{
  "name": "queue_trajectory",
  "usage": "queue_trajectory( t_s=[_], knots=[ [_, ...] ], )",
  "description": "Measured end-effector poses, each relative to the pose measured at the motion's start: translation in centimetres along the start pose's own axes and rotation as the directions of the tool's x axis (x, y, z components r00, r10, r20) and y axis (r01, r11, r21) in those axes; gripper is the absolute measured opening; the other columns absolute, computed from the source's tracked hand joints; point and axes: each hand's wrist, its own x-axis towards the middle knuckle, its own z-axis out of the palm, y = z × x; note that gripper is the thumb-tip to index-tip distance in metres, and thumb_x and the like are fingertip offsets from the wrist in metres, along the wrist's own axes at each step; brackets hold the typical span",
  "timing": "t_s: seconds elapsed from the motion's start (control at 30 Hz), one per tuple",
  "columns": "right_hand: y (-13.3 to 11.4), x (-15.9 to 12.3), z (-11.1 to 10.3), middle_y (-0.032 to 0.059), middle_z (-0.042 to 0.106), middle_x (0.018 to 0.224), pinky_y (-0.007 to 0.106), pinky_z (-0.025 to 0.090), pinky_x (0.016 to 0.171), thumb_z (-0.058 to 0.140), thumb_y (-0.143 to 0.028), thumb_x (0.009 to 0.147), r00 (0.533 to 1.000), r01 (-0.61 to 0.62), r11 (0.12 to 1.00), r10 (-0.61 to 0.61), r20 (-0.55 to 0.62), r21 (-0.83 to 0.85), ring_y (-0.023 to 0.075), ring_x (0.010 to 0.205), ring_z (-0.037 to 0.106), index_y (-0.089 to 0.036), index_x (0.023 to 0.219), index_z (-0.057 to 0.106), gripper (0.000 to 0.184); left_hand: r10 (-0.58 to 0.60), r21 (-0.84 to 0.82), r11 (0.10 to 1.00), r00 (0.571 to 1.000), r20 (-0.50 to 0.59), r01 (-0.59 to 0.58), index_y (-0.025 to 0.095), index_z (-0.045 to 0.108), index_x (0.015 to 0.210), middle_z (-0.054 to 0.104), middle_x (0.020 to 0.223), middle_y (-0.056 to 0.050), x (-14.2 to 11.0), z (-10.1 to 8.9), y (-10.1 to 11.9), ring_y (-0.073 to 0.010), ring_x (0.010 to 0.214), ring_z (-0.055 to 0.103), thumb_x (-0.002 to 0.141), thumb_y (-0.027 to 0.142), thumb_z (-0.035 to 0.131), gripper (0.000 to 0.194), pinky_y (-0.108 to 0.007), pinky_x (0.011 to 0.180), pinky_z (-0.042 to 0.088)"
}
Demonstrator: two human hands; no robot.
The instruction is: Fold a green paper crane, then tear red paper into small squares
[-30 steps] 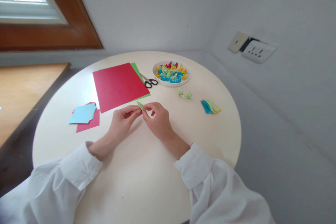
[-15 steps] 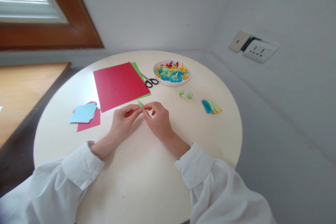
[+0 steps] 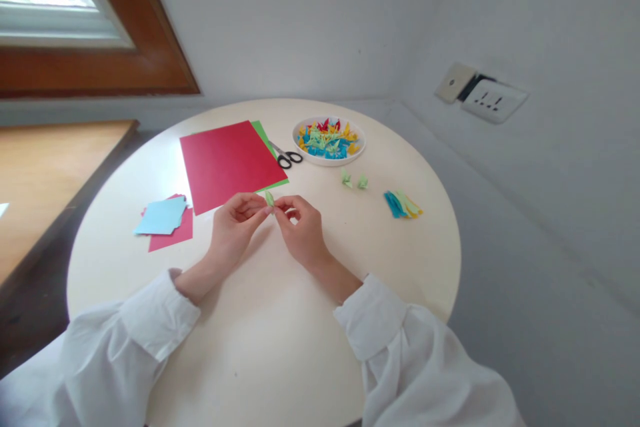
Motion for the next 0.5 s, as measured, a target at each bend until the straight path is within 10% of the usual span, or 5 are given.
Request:
queue_trajectory(
  t_s=[0.5],
  knots=[
    [0.09, -0.09, 0.0, 0.002, 0.066, 0.074, 0.026, 0.049, 0.061, 0.06, -0.026, 0.073, 1.0, -0.019, 0.999, 0.019, 0.009, 0.05, 0.0145, 0.07, 0.061, -0.019, 0.074, 0.061, 0.007, -0.046, -0.052, 0.998, 0.999, -0.019, 0.045, 0.015, 0.067, 0.076, 0.069, 0.075, -0.003, 0.0, -0.11, 0.17, -0.0152, 0.07, 0.063, 0.063, 0.029, 0.075, 0.02, -0.026, 0.066, 0.048]
  ],
)
